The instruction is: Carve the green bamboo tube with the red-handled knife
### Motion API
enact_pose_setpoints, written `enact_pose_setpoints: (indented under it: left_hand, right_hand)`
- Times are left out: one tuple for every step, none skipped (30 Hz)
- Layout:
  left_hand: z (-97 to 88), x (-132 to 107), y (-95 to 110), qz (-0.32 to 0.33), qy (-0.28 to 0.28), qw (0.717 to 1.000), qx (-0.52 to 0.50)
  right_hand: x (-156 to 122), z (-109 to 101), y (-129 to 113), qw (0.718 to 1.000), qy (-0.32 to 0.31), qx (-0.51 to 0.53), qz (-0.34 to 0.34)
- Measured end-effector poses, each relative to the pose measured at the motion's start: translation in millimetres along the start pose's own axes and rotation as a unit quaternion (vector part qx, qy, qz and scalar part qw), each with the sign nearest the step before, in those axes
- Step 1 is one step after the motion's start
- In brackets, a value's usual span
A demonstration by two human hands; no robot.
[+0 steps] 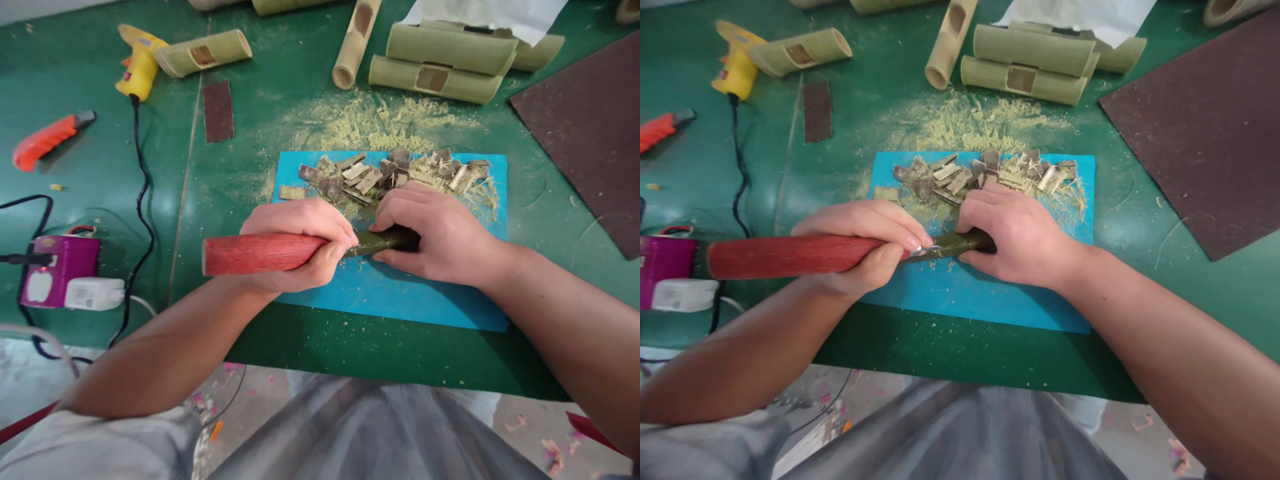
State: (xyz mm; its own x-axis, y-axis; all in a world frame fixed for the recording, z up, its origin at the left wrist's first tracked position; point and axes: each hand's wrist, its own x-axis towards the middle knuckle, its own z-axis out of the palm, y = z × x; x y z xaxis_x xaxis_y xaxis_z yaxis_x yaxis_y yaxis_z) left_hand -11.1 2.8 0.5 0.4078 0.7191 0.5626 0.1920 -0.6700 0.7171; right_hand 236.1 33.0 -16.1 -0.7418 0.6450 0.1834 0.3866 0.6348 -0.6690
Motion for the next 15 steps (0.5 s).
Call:
enact_pose_setpoints:
  left_hand:
    - [0.5, 0.5, 0.6, 0.006, -0.003, 1.0, 0.0]
    - [1.2, 1.0, 1.2, 0.011, -0.003, 1.0, 0.001]
    - [2.0, 1.5, 1.9, 0.012, -0.001, 1.0, 0.003]
    - [2.8, 1.8, 2.4, 0.012, 0.004, 1.0, 0.006]
    - [3.6, 1.9, 2.9, 0.011, 0.008, 1.0, 0.009]
    - [4.0, 1.8, 3.3, 0.01, 0.012, 1.0, 0.011]
    - [4.2, 1.5, 3.5, 0.01, 0.016, 1.0, 0.012]
    - [4.2, 1.1, 3.5, 0.011, 0.018, 1.0, 0.014]
    - [3.9, 0.6, 3.4, 0.013, 0.02, 1.0, 0.014]
    - [3.5, 0.0, 3.1, 0.015, 0.02, 1.0, 0.015]
    - [3.1, -0.5, 2.7, 0.014, 0.02, 1.0, 0.017]
    - [2.8, -1.0, 2.1, 0.014, 0.018, 1.0, 0.018]
    - [2.7, -1.3, 1.4, 0.016, 0.018, 1.0, 0.016]
    - [2.7, -1.4, 0.7, 0.019, 0.022, 0.999, 0.012]
    - [2.8, -1.3, 0.0, 0.025, 0.027, 0.999, 0.006]
  right_hand:
    - [0.1, -0.2, 0.1, 1.0, 0.0, 0.001, 0.001]
    - [0.2, -0.4, 0.1, 1.0, -0.002, 0.003, 0.001]
    - [0.3, -0.6, 0.0, 1.0, -0.003, 0.005, 0.0]
    - [0.3, -0.7, 0.0, 1.0, -0.005, 0.007, -0.001]
    - [0.3, -0.8, -0.2, 1.0, -0.006, 0.008, -0.002]
    - [0.2, -0.9, -0.3, 1.0, -0.006, 0.009, -0.003]
    - [0.1, -1.0, -0.4, 1.0, -0.006, 0.008, -0.002]
    - [-0.1, -1.0, -0.5, 1.0, -0.006, 0.007, -0.001]
    - [-0.4, -0.9, -0.5, 1.0, -0.006, 0.006, 0.0]
    - [-0.6, -0.8, -0.3, 1.0, -0.005, 0.006, 0.001]
    - [-0.7, -0.6, 0.0, 1.0, -0.005, 0.006, 0.002]
    - [-0.8, -0.3, 0.3, 1.0, -0.005, 0.007, 0.002]
    - [-0.8, -0.1, 0.7, 1.0, -0.003, 0.009, 0.001]
    - [-0.8, 0.2, 1.0, 1.0, -0.002, 0.009, 0.0]
    - [-0.7, 0.3, 1.2, 1.0, -0.001, 0.008, 0.001]
